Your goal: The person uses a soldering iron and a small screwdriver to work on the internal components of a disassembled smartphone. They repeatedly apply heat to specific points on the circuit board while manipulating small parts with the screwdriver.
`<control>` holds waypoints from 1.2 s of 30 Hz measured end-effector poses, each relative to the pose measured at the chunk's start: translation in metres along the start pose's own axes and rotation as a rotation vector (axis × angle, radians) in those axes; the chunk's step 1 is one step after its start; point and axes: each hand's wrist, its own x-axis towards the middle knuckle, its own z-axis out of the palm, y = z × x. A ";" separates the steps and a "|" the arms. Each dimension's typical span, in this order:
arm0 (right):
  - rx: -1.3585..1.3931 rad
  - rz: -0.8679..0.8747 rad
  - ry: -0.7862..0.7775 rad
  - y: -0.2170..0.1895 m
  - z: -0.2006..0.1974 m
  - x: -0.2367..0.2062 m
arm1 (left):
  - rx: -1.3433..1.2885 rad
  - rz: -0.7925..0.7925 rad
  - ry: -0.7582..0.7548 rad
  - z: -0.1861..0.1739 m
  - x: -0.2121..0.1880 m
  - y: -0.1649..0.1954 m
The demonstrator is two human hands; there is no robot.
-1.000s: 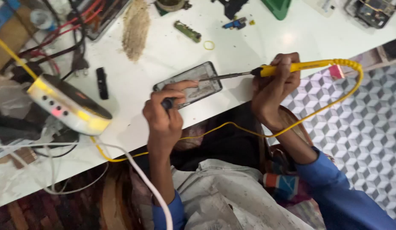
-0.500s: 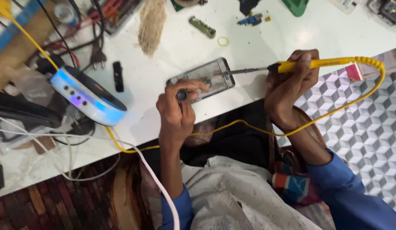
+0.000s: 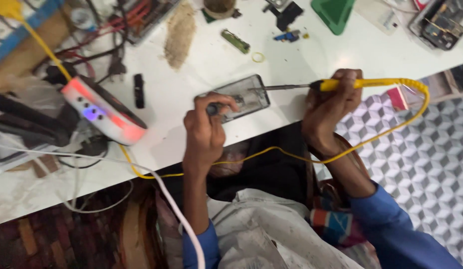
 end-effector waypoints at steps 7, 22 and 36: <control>0.047 -0.041 -0.027 0.004 -0.007 0.002 | -0.148 -0.028 -0.068 0.003 0.000 0.001; -0.006 -0.051 -0.036 -0.001 -0.003 -0.001 | -0.119 -0.038 0.101 0.004 -0.006 -0.010; 0.016 -0.066 -0.079 0.003 -0.010 0.002 | -0.163 0.032 0.024 0.004 -0.004 -0.008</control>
